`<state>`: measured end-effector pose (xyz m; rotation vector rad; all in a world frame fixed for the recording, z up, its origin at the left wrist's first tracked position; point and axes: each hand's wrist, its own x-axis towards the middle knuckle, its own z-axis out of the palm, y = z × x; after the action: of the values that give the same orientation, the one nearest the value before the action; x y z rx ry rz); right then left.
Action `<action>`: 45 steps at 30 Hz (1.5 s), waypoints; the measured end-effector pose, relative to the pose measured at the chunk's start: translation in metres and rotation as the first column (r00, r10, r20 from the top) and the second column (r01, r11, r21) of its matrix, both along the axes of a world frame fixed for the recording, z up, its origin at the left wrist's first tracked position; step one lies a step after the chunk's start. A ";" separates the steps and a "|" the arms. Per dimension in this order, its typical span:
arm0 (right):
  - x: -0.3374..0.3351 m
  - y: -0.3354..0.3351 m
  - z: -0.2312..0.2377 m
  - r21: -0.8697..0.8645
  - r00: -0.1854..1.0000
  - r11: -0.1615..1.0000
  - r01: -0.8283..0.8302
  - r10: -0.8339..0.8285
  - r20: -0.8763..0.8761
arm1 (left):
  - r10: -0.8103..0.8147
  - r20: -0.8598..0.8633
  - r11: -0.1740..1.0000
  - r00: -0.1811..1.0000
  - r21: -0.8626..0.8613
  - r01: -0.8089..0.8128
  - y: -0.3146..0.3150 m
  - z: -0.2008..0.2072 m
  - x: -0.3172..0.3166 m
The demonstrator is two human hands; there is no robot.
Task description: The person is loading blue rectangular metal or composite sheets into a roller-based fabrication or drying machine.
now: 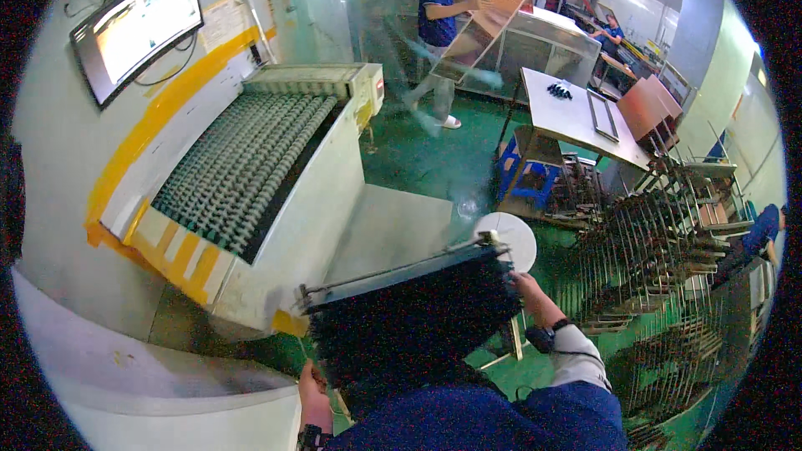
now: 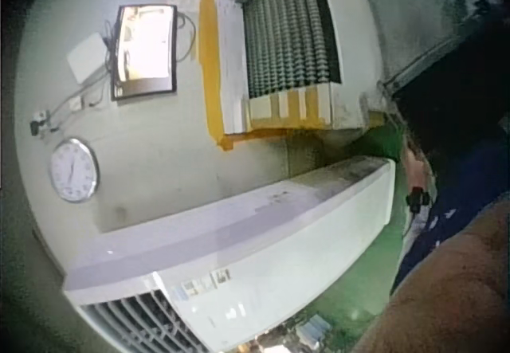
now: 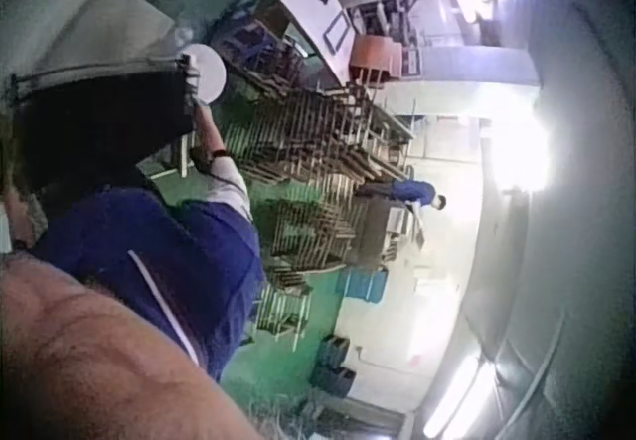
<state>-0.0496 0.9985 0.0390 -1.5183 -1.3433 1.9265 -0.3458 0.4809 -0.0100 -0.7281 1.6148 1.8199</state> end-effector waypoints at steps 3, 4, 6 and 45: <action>-0.066 0.055 0.011 0.035 0.988 0.989 -0.146 0.144 0.061 | 0.188 -0.016 0.979 0.982 0.087 -0.186 0.029 -0.012 0.008; -0.085 0.078 0.004 0.041 0.974 0.974 -0.223 0.221 0.050 | 0.265 -0.051 0.962 0.963 0.083 -0.261 0.041 -0.007 0.015; -0.129 0.115 0.006 0.069 0.906 0.908 -0.414 0.403 0.131 | 0.321 -0.068 0.945 0.945 0.082 -0.315 0.045 -0.013 0.030; -0.475 0.254 -0.060 -0.052 0.659 0.684 -0.728 0.718 0.224 | 0.743 0.030 0.667 0.669 0.046 -0.744 0.223 0.018 0.000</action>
<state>-0.5243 1.2520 -0.0206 -1.3033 -2.3672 2.1523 -0.3456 0.7042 0.0075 -1.5439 1.3274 2.3868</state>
